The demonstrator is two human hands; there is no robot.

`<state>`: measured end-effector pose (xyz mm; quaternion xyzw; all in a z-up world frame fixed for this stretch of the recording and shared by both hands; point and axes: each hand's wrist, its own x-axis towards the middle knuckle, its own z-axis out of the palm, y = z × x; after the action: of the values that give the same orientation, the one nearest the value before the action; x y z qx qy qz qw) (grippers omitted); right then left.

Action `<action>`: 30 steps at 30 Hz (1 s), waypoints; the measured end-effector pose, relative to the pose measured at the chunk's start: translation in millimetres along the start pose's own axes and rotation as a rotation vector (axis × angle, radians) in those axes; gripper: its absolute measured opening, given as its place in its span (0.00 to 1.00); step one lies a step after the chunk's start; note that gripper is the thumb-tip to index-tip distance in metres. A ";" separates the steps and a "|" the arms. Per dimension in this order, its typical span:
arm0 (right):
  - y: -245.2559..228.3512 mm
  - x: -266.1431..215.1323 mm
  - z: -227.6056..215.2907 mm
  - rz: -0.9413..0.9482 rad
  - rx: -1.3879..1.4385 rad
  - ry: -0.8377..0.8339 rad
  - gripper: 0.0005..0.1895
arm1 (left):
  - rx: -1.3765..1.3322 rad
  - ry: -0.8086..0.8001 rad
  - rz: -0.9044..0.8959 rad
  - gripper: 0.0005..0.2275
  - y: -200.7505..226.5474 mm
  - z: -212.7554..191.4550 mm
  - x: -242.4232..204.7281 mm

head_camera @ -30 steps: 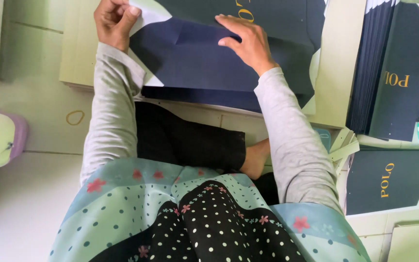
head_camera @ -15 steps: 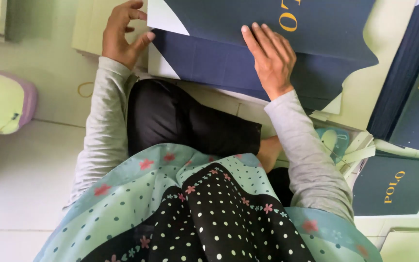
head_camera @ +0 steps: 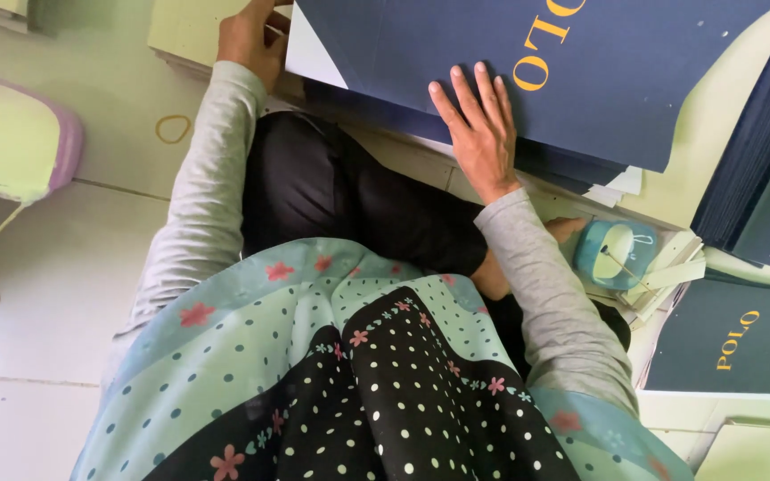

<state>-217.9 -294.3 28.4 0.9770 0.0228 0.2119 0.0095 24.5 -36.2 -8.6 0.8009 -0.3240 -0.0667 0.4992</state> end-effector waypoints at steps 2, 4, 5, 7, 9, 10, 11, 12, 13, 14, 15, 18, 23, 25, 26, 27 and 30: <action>-1.0 -0.8 4.6 0.026 0.015 -0.033 0.28 | -0.020 0.036 0.049 0.21 -8.9 2.2 -4.4; 0.0 -0.1 7.3 0.058 0.029 -0.069 0.28 | -0.043 0.065 0.099 0.21 -7.1 1.8 -7.4; 0.7 0.2 7.4 0.052 0.025 -0.102 0.30 | -0.016 0.109 0.143 0.19 -0.9 0.4 -9.6; -0.2 1.1 3.0 0.046 0.027 -0.139 0.33 | 0.012 0.151 0.182 0.19 12.7 -4.4 -12.9; -3.7 6.2 -2.5 0.011 0.002 -0.159 0.30 | 0.302 -0.075 0.411 0.29 22.1 -11.5 -11.7; -3.8 6.9 -3.3 0.008 0.006 -0.163 0.30 | 0.302 -0.074 0.404 0.29 11.1 -5.9 -7.3; -4.0 7.4 -4.5 -0.010 -0.006 -0.160 0.31 | 0.410 -0.144 0.480 0.28 0.6 -0.4 -3.3; -3.2 9.4 -5.7 -0.027 -0.020 -0.152 0.32 | 0.518 -0.212 0.561 0.28 -9.6 4.7 3.2; -2.9 12.0 -6.3 -0.030 -0.020 -0.152 0.32 | 0.519 -0.210 0.559 0.28 -13.7 3.3 4.7; -1.4 14.4 -7.4 -0.062 -0.013 -0.120 0.28 | 0.510 -0.216 0.624 0.28 -17.5 3.6 8.3; 1.0 17.0 -8.3 -0.095 -0.006 -0.089 0.24 | 0.500 -0.222 0.689 0.29 -21.2 4.4 12.5; 13.9 13.9 -2.2 -0.115 0.101 -0.128 0.22 | 0.584 -0.268 0.683 0.24 -33.8 7.4 9.6; 17.2 9.4 5.1 -0.079 0.190 -0.167 0.21 | 0.577 -0.244 0.710 0.23 -40.3 8.9 8.8; 19.7 5.7 10.6 -0.041 0.221 -0.177 0.21 | 0.556 -0.255 0.705 0.24 -40.1 9.1 10.7; 21.0 3.3 14.8 0.001 0.269 -0.202 0.21 | 0.556 -0.268 0.687 0.20 -40.4 8.6 10.7; 22.2 0.6 19.0 0.043 0.318 -0.226 0.22 | 0.556 -0.282 0.669 0.18 -40.9 8.1 10.6; 23.0 -1.5 22.1 0.055 0.338 -0.213 0.22 | 0.516 -0.285 0.636 0.16 -20.7 -0.9 9.2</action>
<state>-209.1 -317.6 8.3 0.9818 0.0303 0.1008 -0.1581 41.4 -34.9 -23.6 0.7424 -0.6265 0.0637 0.2285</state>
